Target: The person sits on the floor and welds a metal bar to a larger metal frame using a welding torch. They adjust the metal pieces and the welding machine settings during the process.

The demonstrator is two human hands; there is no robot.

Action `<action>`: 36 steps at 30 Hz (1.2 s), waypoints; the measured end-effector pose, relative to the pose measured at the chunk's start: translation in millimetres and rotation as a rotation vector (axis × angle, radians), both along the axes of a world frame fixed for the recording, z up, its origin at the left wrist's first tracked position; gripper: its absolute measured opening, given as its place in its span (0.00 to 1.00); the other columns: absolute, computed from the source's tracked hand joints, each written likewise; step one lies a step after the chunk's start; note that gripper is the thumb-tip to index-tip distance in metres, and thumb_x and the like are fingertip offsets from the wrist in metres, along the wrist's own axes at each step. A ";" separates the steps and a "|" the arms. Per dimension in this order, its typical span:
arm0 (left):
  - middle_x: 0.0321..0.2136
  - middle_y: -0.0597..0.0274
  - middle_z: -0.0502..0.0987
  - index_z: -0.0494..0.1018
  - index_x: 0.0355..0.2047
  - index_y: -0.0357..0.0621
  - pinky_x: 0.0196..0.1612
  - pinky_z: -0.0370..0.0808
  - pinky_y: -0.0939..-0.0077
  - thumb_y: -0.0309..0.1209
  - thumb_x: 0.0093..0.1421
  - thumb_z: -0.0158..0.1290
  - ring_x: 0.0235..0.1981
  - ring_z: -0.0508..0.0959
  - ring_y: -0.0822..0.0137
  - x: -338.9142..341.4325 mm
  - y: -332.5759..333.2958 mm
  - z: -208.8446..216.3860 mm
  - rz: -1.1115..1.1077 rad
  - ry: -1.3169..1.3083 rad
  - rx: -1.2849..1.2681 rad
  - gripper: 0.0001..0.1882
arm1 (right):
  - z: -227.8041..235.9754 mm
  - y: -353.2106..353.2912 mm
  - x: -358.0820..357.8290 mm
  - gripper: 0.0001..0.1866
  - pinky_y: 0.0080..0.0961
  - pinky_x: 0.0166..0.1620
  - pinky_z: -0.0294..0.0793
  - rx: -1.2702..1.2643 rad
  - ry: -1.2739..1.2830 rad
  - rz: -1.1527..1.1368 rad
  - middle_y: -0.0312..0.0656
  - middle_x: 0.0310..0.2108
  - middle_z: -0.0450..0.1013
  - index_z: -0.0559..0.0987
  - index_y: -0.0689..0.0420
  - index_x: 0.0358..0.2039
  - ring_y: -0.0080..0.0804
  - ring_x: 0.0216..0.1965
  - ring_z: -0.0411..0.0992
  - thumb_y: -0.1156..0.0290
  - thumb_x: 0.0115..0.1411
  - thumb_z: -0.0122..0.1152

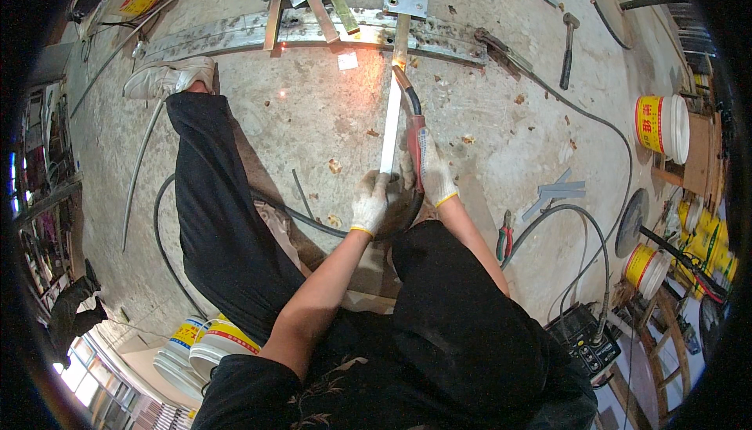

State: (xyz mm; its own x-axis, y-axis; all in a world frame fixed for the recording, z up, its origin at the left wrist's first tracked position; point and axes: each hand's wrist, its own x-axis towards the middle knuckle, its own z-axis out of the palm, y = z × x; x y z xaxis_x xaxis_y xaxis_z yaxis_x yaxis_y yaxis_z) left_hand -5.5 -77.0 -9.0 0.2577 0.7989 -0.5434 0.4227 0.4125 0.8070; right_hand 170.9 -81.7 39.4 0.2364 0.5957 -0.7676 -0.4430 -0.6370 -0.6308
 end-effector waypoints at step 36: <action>0.45 0.49 0.79 0.81 0.44 0.50 0.47 0.76 0.54 0.33 0.64 0.51 0.43 0.80 0.46 -4.9 0.7 9.7 -0.401 0.249 0.419 0.12 | -37.2 -0.4 0.6 0.38 0.29 0.47 0.69 0.107 -0.316 0.000 0.46 0.41 0.76 0.76 0.64 0.52 0.36 0.42 0.71 0.36 0.71 0.41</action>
State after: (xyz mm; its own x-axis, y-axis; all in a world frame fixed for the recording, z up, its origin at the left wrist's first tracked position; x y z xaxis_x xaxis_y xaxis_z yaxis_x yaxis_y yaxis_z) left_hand -10.4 -76.3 0.7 0.4876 0.8243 -0.2876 0.6750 -0.1470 0.7230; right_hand 171.5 -82.1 2.2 0.4530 0.6690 -0.5893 -0.2149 -0.5596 -0.8004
